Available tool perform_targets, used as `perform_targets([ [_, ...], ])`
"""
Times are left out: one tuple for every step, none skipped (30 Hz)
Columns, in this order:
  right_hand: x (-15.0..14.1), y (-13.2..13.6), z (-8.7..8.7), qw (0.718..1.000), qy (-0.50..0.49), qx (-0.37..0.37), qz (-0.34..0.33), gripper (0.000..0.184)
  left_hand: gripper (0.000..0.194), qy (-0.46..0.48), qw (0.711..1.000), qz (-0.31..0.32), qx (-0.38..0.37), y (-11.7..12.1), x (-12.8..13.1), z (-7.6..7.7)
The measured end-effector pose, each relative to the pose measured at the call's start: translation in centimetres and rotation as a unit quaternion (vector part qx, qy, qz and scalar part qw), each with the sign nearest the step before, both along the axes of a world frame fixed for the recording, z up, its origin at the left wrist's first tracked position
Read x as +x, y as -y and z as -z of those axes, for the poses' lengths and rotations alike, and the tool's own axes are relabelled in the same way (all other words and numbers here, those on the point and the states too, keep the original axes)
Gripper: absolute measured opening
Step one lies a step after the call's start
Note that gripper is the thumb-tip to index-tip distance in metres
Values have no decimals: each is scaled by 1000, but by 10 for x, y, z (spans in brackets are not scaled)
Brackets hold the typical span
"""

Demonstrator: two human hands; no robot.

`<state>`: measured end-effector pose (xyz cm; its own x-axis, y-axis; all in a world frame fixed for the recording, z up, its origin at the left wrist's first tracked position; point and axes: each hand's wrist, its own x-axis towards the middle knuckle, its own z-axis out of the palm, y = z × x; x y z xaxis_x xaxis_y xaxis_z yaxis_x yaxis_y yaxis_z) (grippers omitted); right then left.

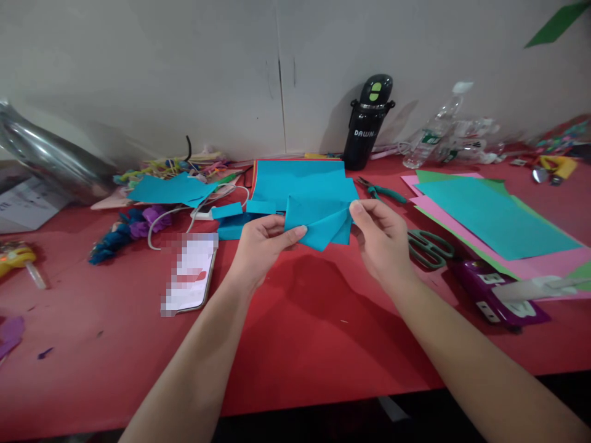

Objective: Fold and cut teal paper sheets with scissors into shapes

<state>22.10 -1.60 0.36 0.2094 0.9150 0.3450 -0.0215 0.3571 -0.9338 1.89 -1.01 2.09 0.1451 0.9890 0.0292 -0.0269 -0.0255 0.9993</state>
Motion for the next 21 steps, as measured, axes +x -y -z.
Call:
perform_targets([
  [0,0,0,1000,3,0,5,19,27,1,1000,0,0,0,-1,0],
  [0,0,1,1000,5,0,9,19,27,1,1000,1,1,-1,-2,-1],
  [0,-1,1,1000,5,-1,12,20,28,0,1000,0,4,-1,-3,-1],
  [0,-1,1,1000,4,-2,13,20,28,-5,1000,-2,9,0,-3,-2],
  [0,-1,2,1000,3,-4,12,20,28,-16,1000,-5,17,0,-3,-4],
  [0,-2,2,1000,1,-4,12,20,27,-30,999,-10,25,0,-4,-5],
  [0,-2,3,1000,-1,-5,12,20,26,-47,998,-18,33,1,-3,-7],
  [0,-3,3,1000,-4,-5,12,20,25,-64,997,-27,39,2,-3,-8],
  [0,-3,4,1000,-6,-5,14,21,25,-80,995,-35,43,3,-3,-10],
  [0,-4,4,1000,-7,-5,17,21,25,-94,994,-40,44,4,-2,-11],
  [0,-4,4,1000,-7,-5,21,21,27,-104,993,-40,45,5,-2,-12],
  [0,-5,5,1000,-4,-6,26,22,28,-109,992,-36,45,5,-2,-13],
  [0,-6,5,1000,-1,-6,30,23,28,-111,992,-27,46,6,-1,-14],
  [0,-6,6,999,2,-6,34,24,27,-107,993,-17,45,6,-1,-14],
  [1,-6,6,999,5,-6,36,25,26,-101,994,-5,43,6,-2,-14],
  [1,-7,6,999,7,-5,37,25,25,-94,995,5,38,6,-2,-14],
  [2,-7,7,999,9,-4,38,26,24,-88,996,13,33,6,-2,-14],
  [2,-8,7,999,9,-5,38,26,24,-84,996,17,28,6,-2,-13],
  [2,-8,7,999,6,-10,34,26,24,-83,996,16,26,6,-1,-13],
  [2,-9,6,999,-2,-19,27,25,24,-83,996,12,29,6,-1,-11],
  [1,-9,6,999,-15,-32,13,25,23,-83,996,4,34,6,0,-10],
])
